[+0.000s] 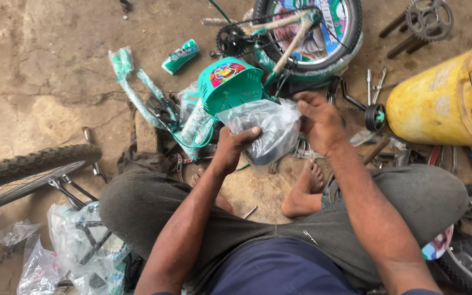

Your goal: The person assembles a bicycle wheel hub by inserting a bolt and tightening it with a screwdriver. They then attach a green plastic gear to the hub. Finally, they attach a metal bracket to a green plastic basket using bolts and nuts.

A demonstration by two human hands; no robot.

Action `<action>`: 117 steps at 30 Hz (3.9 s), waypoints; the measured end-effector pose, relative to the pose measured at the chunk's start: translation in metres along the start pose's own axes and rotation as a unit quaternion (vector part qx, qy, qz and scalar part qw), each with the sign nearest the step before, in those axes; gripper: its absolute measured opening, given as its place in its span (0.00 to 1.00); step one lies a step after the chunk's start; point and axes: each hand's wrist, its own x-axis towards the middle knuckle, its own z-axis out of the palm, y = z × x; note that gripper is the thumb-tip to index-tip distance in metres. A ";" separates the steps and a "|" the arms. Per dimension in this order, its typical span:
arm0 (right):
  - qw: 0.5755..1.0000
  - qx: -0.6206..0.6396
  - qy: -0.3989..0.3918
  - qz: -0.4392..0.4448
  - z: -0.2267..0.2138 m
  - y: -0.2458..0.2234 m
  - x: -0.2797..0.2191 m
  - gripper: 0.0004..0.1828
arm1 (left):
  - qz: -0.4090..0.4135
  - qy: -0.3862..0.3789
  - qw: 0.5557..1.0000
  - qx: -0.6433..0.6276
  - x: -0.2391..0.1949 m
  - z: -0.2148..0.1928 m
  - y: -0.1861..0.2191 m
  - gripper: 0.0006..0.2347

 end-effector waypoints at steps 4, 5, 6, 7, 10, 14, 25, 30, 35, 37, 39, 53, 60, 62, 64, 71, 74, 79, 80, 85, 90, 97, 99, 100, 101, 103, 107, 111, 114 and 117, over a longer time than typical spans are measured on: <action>0.986 -0.158 0.022 -0.048 -0.018 0.035 -0.008 0.17 | 0.079 0.029 0.963 0.255 -0.010 0.004 -0.021 0.17; 0.969 -0.221 0.073 -0.087 -0.023 0.038 -0.011 0.13 | 0.132 0.034 0.916 0.378 -0.014 0.005 -0.024 0.17; 0.944 -0.282 0.119 -0.124 -0.027 0.040 -0.010 0.09 | 0.123 0.031 0.930 0.344 -0.018 0.004 -0.026 0.19; 0.912 -0.341 0.164 -0.159 -0.030 0.043 -0.010 0.06 | 0.115 0.027 0.943 0.310 -0.021 0.005 -0.028 0.20; 0.896 -0.316 0.222 -0.220 -0.044 0.046 -0.018 0.04 | 0.060 0.042 0.950 0.304 -0.022 0.006 -0.029 0.21; 0.918 -0.245 0.197 -0.243 -0.049 0.051 -0.020 0.05 | -0.070 -0.057 0.967 0.238 -0.023 0.001 -0.021 0.24; 0.960 -0.245 0.054 -0.128 -0.015 0.084 -0.027 0.05 | 0.188 -0.092 0.781 0.588 -0.033 0.001 -0.045 0.10; 0.843 -0.335 0.253 -0.336 -0.036 0.064 -0.018 0.03 | 0.182 -0.114 0.761 0.612 -0.029 0.008 -0.057 0.13; 0.894 -0.248 0.205 -0.313 -0.041 0.047 -0.007 0.04 | 0.233 -0.162 0.739 0.611 -0.031 0.017 -0.044 0.06; 0.965 -0.095 0.097 -0.224 -0.043 0.039 -0.010 0.06 | 0.200 -0.115 0.764 0.603 -0.030 0.020 -0.035 0.09; 0.983 -0.060 0.082 -0.154 -0.032 0.045 -0.019 0.06 | 0.182 -0.077 0.815 0.545 -0.033 0.021 -0.026 0.11; 0.927 -0.343 0.004 -0.154 0.007 0.038 -0.039 0.18 | 0.232 0.019 0.901 0.367 -0.013 0.012 -0.016 0.02; 0.974 -0.191 0.018 -0.123 0.014 0.096 -0.022 0.12 | 0.277 0.044 0.860 0.426 -0.016 0.020 -0.011 0.03; 0.988 -0.091 0.025 -0.119 0.008 0.094 -0.020 0.10 | 0.250 0.049 0.860 0.443 -0.015 0.021 -0.009 0.06; 0.989 -0.041 0.039 -0.136 0.003 0.083 -0.021 0.09 | 0.263 0.054 0.861 0.433 -0.013 0.021 -0.006 0.08; 0.954 -0.171 0.108 -0.220 0.009 0.043 -0.040 0.09 | 0.275 0.127 0.858 0.415 -0.002 0.010 0.006 0.10; 0.964 -0.116 0.038 -0.237 0.017 0.031 -0.047 0.10 | 0.242 0.130 0.884 0.378 -0.003 0.010 0.009 0.11; 0.983 -0.032 -0.078 -0.163 0.017 0.001 -0.050 0.12 | 0.211 0.064 0.930 0.295 -0.016 0.008 0.021 0.10; 0.993 -0.054 -0.057 -0.091 0.016 0.001 -0.049 0.09 | 0.206 0.038 0.939 0.274 -0.019 0.009 0.022 0.09; 0.939 -0.325 -0.105 -0.048 0.029 0.063 -0.037 0.09 | 0.206 0.033 0.914 0.349 -0.023 0.012 0.015 0.09; 0.955 -0.242 0.089 -0.145 0.011 0.062 -0.035 0.02 | 0.205 0.156 0.906 0.336 -0.004 -0.014 0.025 0.09; 0.981 0.072 -0.028 -0.180 0.012 0.010 -0.061 0.06 | 0.207 0.022 0.928 0.308 -0.013 -0.005 0.012 0.19; 0.977 0.146 -0.055 -0.148 0.033 0.006 -0.065 0.08 | 0.260 -0.044 0.891 0.369 -0.021 0.003 0.017 0.26; 0.975 0.161 -0.081 -0.132 0.042 0.002 -0.068 0.08 | 0.317 -0.080 0.849 0.416 -0.024 0.009 0.021 0.30; 0.972 0.176 -0.108 -0.116 0.049 -0.005 -0.069 0.09 | 0.370 -0.115 0.799 0.460 -0.023 0.015 0.024 0.35; 0.977 0.191 -0.085 -0.047 0.057 -0.012 -0.080 0.10 | 0.317 -0.146 0.812 0.467 -0.028 0.029 0.016 0.34; 0.984 0.168 0.004 -0.052 0.048 -0.025 -0.084 0.10 | 0.054 -0.196 0.949 0.243 -0.036 0.050 -0.019 0.37; 0.989 -0.026 0.014 -0.143 -0.006 -0.050 -0.053 0.08 | -0.085 -0.148 0.984 0.051 -0.033 0.064 -0.071 0.29; 0.947 -0.245 0.182 -0.096 -0.061 -0.038 -0.023 0.15 | -0.160 -0.088 0.971 -0.154 -0.038 0.057 -0.116 0.24; 0.879 -0.362 0.274 0.144 -0.106 0.007 -0.002 0.27 | -0.245 0.029 0.950 -0.191 -0.022 0.039 -0.148 0.20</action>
